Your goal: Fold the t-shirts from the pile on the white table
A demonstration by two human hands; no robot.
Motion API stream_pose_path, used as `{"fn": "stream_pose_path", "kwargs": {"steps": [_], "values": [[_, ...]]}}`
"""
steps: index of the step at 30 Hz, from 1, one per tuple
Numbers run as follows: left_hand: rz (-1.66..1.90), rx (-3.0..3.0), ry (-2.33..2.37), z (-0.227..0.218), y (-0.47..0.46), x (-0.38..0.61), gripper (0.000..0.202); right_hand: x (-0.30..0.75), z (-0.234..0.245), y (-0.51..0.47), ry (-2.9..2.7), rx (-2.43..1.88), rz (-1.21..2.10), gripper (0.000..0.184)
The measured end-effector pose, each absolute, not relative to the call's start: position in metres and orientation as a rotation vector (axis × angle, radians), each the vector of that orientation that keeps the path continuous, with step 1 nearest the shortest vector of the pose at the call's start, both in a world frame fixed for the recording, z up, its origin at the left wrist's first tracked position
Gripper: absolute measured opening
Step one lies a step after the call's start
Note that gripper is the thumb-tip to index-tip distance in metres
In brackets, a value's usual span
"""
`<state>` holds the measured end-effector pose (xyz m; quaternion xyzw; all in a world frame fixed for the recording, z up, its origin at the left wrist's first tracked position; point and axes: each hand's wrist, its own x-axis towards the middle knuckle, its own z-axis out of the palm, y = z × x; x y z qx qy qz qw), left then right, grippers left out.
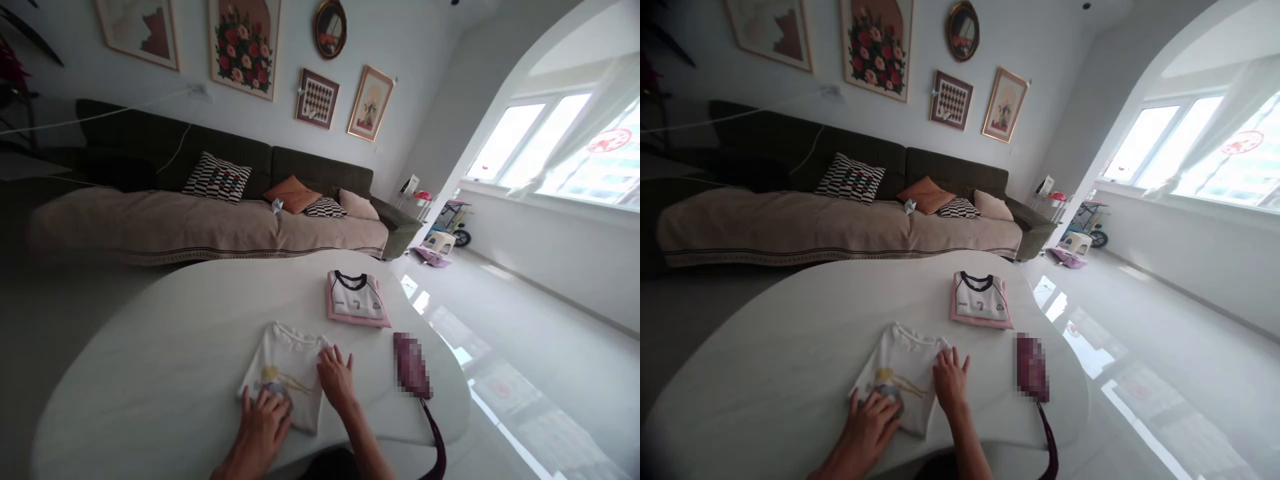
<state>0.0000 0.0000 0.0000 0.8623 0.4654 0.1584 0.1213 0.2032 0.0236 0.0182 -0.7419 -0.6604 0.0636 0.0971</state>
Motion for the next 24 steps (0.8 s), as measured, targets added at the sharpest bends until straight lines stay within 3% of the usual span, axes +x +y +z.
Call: {"fn": "stream_pose_path", "kwargs": {"steps": [5, 9, 15, 24], "values": [[0.611, 2.586, 1.329, -0.011, 0.032, 0.017, 0.045, 0.188, 0.01, 0.037, -1.898, -2.22, 0.135, 0.048], [0.479, 2.584, 1.435, -0.034, 0.07, 0.009, 0.06, 0.168, -0.02, 0.027, -1.918, -2.132, 0.203, 0.058], [0.42, 2.594, 1.482, -0.047, 0.074, 0.006, 0.06, 0.172, -0.035, 0.026, -1.921, -2.144, 0.26, 0.06], [0.39, 2.405, 1.647, -0.023, 0.115, 0.008, 0.049, 0.185, -0.035, 0.057, -1.738, -2.279, 0.244, 0.063]]}}
